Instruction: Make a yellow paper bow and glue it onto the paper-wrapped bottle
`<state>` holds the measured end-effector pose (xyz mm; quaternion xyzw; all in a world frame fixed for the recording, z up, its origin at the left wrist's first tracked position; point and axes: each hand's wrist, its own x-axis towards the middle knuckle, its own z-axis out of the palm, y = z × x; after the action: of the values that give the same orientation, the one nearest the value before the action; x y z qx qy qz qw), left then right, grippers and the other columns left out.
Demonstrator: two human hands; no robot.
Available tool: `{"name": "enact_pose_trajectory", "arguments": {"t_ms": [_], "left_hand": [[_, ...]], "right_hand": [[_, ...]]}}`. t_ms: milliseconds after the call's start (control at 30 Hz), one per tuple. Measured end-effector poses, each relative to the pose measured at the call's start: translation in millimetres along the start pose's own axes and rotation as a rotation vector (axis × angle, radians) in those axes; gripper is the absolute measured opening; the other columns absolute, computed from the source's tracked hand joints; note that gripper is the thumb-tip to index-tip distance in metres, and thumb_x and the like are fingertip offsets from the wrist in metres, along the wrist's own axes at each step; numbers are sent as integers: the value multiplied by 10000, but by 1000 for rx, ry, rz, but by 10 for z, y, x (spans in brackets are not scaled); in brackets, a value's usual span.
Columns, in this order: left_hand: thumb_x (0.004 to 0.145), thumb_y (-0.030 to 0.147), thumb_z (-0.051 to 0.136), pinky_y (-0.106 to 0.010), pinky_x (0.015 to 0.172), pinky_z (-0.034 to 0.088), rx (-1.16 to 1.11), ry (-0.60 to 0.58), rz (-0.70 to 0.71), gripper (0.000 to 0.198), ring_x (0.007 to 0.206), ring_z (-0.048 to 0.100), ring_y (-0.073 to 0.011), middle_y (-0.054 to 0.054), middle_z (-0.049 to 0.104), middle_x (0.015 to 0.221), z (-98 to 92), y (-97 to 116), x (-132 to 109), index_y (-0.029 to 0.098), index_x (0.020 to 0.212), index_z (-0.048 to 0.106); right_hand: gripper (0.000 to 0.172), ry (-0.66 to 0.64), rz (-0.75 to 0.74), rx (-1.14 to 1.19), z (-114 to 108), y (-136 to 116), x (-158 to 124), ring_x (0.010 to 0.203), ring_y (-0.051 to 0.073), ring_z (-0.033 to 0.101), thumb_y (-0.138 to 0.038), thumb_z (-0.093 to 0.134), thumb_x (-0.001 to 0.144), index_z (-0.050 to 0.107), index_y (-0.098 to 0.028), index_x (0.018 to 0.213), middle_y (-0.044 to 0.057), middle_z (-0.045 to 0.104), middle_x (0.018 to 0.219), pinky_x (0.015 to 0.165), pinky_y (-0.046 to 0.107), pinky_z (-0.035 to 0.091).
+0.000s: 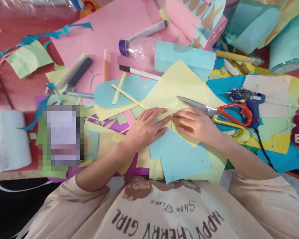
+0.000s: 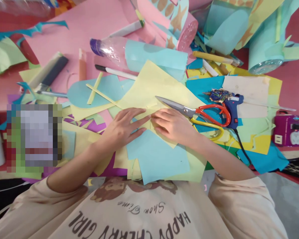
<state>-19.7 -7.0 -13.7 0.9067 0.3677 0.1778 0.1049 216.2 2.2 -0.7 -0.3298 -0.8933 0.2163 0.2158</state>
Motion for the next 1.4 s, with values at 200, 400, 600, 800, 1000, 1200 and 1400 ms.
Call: {"name": "enact_pose_trajectory", "arguments": {"t_ms": [200, 400, 600, 800, 1000, 1200, 1400], "left_hand": [[943, 287, 519, -494, 979, 505, -51, -19, -39, 383, 1197, 567, -297, -138, 597, 1302, 26, -1, -15, 253, 1322, 565], [951, 304, 508, -456, 956, 522, 32, 20, -4, 354, 1167, 580, -278, -132, 612, 1263, 45, 3, -15, 232, 1290, 577], [957, 311, 492, -437, 960, 516, 44, 29, -13, 342, 1156, 581, -268, -119, 610, 1252, 54, 11, -16, 240, 1279, 584], [952, 326, 503, -475, 972, 502, -19, -22, -44, 368, 1183, 565, -289, -130, 597, 1285, 37, 5, -14, 248, 1304, 575], [945, 316, 519, -441, 937, 525, 54, 14, 5, 371, 1141, 582, -284, -142, 609, 1251, 28, 8, -5, 201, 1292, 583], [945, 300, 523, -445, 934, 530, 67, -4, 15, 375, 1135, 585, -281, -151, 609, 1243, 10, 11, -4, 182, 1297, 581], [942, 304, 531, -442, 928, 535, 78, 9, 32, 379, 1127, 588, -280, -154, 610, 1234, 7, 8, -3, 175, 1296, 578]], "right_hand": [[236, 13, 22, -21, 19, -10, -9, 1084, 244, 655, -241, 534, 948, 691, -159, 1103, 117, 713, 1124, 936, 462, 561], [266, 14, 30, -20, 36, -10, -27, 1119, 255, 638, -227, 545, 935, 656, -145, 1162, 131, 697, 1162, 965, 465, 547], [178, 28, -3, -86, 44, -10, -21, 1105, 242, 650, -228, 529, 952, 664, -148, 1035, 130, 704, 1146, 931, 435, 561], [228, -63, -117, -150, -75, -18, -21, 1178, 264, 623, -178, 504, 948, 730, -160, 967, 152, 680, 1207, 967, 456, 552], [248, -142, -170, -140, -182, -40, -25, 1249, 299, 583, -146, 496, 923, 739, -145, 971, 182, 656, 1266, 1014, 492, 534], [256, -141, -208, -157, -196, -37, 5, 1225, 320, 602, -147, 489, 930, 744, -120, 944, 213, 672, 1225, 983, 491, 552], [262, -149, -197, -164, -209, -48, 12, 1224, 307, 602, -152, 482, 935, 743, -133, 943, 198, 669, 1242, 978, 485, 556]]}}
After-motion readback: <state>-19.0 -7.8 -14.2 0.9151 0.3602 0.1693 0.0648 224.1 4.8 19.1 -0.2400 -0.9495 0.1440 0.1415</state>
